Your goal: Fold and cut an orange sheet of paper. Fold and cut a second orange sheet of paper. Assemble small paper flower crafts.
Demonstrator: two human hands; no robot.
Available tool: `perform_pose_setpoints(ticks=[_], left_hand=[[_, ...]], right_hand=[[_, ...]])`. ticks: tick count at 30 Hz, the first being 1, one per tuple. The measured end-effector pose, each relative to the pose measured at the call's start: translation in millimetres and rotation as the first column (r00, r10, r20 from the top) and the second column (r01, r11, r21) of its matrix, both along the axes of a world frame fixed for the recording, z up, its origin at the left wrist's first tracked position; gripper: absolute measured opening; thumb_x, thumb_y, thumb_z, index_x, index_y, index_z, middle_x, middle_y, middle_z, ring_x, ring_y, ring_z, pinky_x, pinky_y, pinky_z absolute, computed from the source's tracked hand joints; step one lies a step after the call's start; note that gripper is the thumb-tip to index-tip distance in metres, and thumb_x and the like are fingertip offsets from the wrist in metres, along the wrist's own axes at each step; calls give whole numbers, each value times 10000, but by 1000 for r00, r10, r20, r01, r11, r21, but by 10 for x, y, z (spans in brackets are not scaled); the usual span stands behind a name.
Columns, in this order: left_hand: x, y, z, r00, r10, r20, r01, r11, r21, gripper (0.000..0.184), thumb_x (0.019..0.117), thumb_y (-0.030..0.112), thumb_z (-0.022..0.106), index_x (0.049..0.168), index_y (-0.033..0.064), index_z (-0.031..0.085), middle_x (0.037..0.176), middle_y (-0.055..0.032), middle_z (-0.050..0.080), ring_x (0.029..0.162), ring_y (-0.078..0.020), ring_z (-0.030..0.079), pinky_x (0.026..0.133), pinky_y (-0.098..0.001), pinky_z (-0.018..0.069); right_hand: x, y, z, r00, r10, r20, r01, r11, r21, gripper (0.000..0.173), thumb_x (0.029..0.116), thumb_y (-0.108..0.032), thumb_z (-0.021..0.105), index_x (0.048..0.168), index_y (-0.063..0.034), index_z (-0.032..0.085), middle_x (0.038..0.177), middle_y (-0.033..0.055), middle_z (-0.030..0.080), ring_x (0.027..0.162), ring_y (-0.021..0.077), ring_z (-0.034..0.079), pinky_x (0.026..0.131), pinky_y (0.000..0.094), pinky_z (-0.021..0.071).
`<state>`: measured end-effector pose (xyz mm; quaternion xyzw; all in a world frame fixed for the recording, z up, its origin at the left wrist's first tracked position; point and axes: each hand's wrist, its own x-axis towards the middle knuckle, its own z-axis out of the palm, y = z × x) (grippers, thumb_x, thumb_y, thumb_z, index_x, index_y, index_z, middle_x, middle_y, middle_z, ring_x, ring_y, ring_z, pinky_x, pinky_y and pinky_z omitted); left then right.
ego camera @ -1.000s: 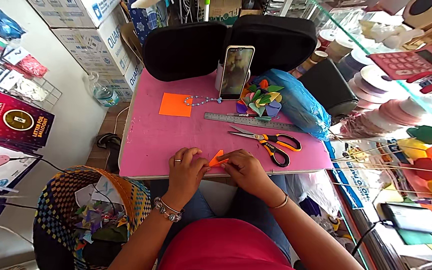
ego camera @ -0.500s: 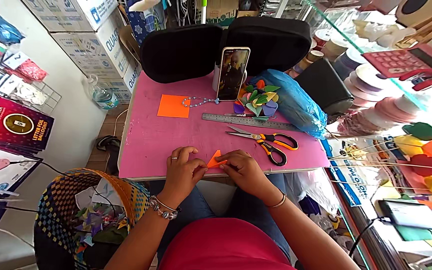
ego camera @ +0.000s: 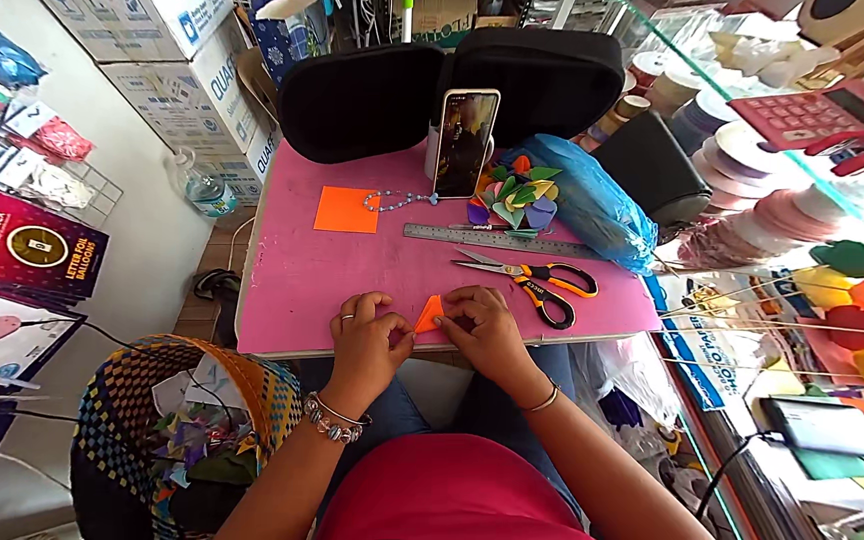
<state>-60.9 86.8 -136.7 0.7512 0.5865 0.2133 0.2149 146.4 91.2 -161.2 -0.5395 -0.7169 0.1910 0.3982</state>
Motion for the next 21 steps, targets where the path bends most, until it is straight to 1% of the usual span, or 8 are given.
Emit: perform_pose_setpoints(ticks=[3,7,8,10,12,13,15,21], left_hand=[[2,5,15,1000,3,-5,-3,1000,-24,195,926,356,691,942,191,795,1431,-101,570,1439,-367,352,1076,-596,266],[43,-16,11,1000,21,-19,-21,1000,-6,191,924,335,685,949,164,766,1421,-107,573,1424,-371,376,1073,-593,281],[68,-57,-28,999,34,-18,-33,998,63,180,916,305,687,986,153,752,1385,-118,598,1391,-383,426,1056,-601,314],[151,-161,-177,999,35,-35,-22,952,307,235,886,239,689,1095,143,737,1288,-124,661,1263,-410,555,952,-617,416],[240,-290,-291,993,17,-115,37,891,452,353,897,220,679,1242,160,722,1298,-75,684,1214,-375,608,890,-577,463],[278,-354,-340,986,21,-168,65,869,490,400,903,226,669,1296,163,702,1330,-41,680,1216,-346,611,870,-543,464],[325,-435,-423,965,54,-256,95,839,536,404,917,249,641,1307,157,695,1373,7,665,1226,-295,608,844,-485,451],[326,-454,-467,932,99,-348,121,821,557,409,934,298,604,1306,152,692,1383,18,658,1220,-267,604,853,-448,442]], right_hand=[[-8,13,29,999,-21,37,22,999,-41,272,910,-321,723,815,-70,767,1208,146,677,1131,283,592,967,418,468],[-29,31,83,997,-22,72,28,996,-87,278,916,-318,716,811,-64,758,1203,140,676,1135,291,584,963,430,463],[-33,38,95,997,-22,80,29,995,-94,282,916,-321,716,810,-63,757,1202,138,675,1135,291,584,963,430,462],[-33,52,122,996,-22,90,32,993,-110,283,913,-320,718,811,-59,756,1203,142,671,1139,293,581,967,433,459],[-39,57,143,995,-22,96,33,992,-122,284,907,-314,725,801,-52,750,1197,152,673,1148,304,582,976,444,457],[-44,59,152,995,-20,100,33,991,-130,285,905,-311,726,795,-49,750,1198,155,673,1146,308,582,978,450,455],[-54,68,173,993,-20,113,38,986,-163,301,909,-326,727,793,-49,748,1213,150,666,1155,304,576,992,454,446],[-70,89,209,989,-23,145,54,977,-207,312,913,-326,735,798,-37,741,1222,164,652,1156,310,575,991,464,453]])
